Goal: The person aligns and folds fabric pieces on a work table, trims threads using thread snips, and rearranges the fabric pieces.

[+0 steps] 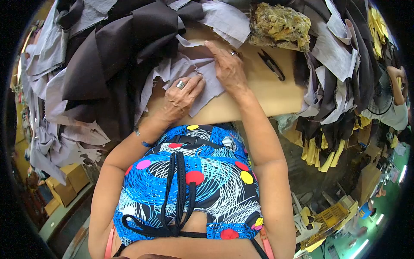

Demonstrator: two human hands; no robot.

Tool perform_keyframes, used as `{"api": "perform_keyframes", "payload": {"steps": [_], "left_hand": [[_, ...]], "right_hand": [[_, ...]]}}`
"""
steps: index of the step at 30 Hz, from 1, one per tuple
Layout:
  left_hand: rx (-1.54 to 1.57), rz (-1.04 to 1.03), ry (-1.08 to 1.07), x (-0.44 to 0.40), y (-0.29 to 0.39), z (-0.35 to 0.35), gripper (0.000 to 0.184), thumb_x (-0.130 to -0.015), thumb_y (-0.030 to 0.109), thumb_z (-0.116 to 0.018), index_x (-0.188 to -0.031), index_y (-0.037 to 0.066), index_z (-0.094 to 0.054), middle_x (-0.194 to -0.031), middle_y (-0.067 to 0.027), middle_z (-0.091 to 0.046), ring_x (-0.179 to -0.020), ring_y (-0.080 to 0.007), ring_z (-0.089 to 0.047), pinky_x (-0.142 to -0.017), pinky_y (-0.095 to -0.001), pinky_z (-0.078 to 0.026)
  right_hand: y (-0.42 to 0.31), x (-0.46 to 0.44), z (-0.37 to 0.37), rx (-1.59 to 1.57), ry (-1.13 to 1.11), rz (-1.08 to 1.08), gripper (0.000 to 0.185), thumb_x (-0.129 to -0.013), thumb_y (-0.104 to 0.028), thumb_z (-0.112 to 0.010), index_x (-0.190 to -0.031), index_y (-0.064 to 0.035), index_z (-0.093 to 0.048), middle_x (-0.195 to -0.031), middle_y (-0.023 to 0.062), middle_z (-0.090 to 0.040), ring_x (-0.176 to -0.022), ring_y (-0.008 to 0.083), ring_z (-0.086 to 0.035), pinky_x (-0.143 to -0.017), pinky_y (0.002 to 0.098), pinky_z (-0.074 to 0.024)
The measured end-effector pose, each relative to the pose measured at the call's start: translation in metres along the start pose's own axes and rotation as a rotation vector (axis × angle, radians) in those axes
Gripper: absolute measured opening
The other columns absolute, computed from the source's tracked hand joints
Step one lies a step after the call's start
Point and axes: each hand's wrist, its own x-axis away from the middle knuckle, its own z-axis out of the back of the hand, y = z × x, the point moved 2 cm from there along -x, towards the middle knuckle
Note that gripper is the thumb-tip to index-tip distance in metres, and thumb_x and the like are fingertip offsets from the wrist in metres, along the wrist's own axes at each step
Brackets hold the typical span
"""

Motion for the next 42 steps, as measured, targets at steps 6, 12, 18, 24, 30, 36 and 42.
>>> {"api": "perform_keyframes", "payload": {"steps": [6, 12, 18, 24, 30, 36, 42], "left_hand": [[-0.020, -0.085, -0.010, 0.000, 0.009, 0.013, 0.046, -0.073, 0.018, -0.056, -0.118, 0.012, -0.053, -0.118, -0.0108, -0.050, -0.094, -0.0267, -0.056, -0.083, -0.0366, -0.046], [0.255, -0.016, 0.041, 0.009, -0.010, 0.014, 0.031, -0.075, 0.007, -0.051, -0.106, 0.006, -0.058, -0.106, -0.0088, -0.056, -0.090, -0.0241, -0.058, -0.076, -0.0329, -0.050], [0.184, -0.074, 0.029, 0.007, -0.012, 0.008, 0.030, -0.075, 0.008, -0.051, -0.104, 0.003, -0.059, -0.107, -0.0099, -0.055, -0.099, -0.0259, -0.057, -0.084, -0.0337, -0.049], [0.186, -0.009, 0.066, 0.009, -0.008, 0.001, 0.032, -0.074, 0.009, -0.052, -0.104, 0.004, -0.059, -0.105, -0.0104, -0.054, -0.101, -0.0273, -0.054, -0.087, -0.0361, -0.047], [0.128, -0.027, 0.085, 0.012, -0.003, -0.004, 0.029, -0.073, 0.009, -0.052, -0.102, 0.007, -0.059, -0.102, -0.0096, -0.053, -0.101, -0.0271, -0.052, -0.089, -0.0371, -0.047], [0.143, -0.028, 0.051, 0.015, -0.003, -0.005, 0.031, -0.075, 0.012, -0.053, -0.106, 0.009, -0.057, -0.103, -0.0093, -0.052, -0.102, -0.0270, -0.051, -0.098, -0.0440, -0.040], [0.126, -0.007, 0.056, 0.013, 0.000, -0.002, 0.045, -0.072, 0.010, -0.055, -0.116, 0.015, -0.060, -0.106, -0.0101, -0.049, -0.103, -0.0267, -0.050, -0.094, -0.0405, -0.043]], "right_hand": [[0.002, 0.000, -0.002, -0.041, 0.016, 0.004, 0.051, -0.079, 0.005, -0.052, -0.127, -0.0138, -0.051, -0.110, 0.0149, -0.062, -0.090, 0.0323, -0.062, -0.076, 0.0386, -0.0492], [0.000, 0.007, 0.012, 0.022, -0.147, -0.057, 0.059, -0.078, 0.000, -0.058, -0.132, -0.0174, -0.045, -0.091, 0.0162, -0.062, -0.075, 0.0342, -0.058, -0.071, 0.0413, -0.0468], [-0.017, 0.004, 0.022, 0.290, -0.108, -0.015, 0.060, -0.075, -0.004, -0.059, -0.132, -0.0151, -0.044, -0.100, 0.0123, -0.061, -0.085, 0.0324, -0.058, -0.076, 0.0463, -0.0435], [-0.037, 0.023, 0.027, 0.041, -0.186, 0.050, 0.062, -0.068, -0.005, -0.064, -0.127, -0.0123, -0.047, -0.108, 0.0100, -0.057, -0.094, 0.0295, -0.055, -0.081, 0.0414, -0.0433], [-0.040, 0.027, 0.006, 0.198, -0.204, -0.035, 0.054, -0.070, -0.011, -0.065, -0.122, -0.0111, -0.051, -0.102, 0.0098, -0.059, -0.091, 0.0303, -0.057, -0.080, 0.0395, -0.0455], [-0.014, 0.036, 0.036, 0.165, -0.074, -0.155, 0.034, -0.079, -0.018, -0.061, -0.110, -0.0070, -0.056, -0.093, 0.0131, -0.058, -0.086, 0.0336, -0.057, -0.074, 0.0424, -0.0471], [0.052, 0.045, 0.092, 0.713, -0.108, -0.350, 0.027, -0.078, -0.014, -0.058, -0.100, 0.0002, -0.054, -0.097, 0.0205, -0.052, -0.086, 0.0403, -0.056, -0.072, 0.0474, -0.0471]]}}
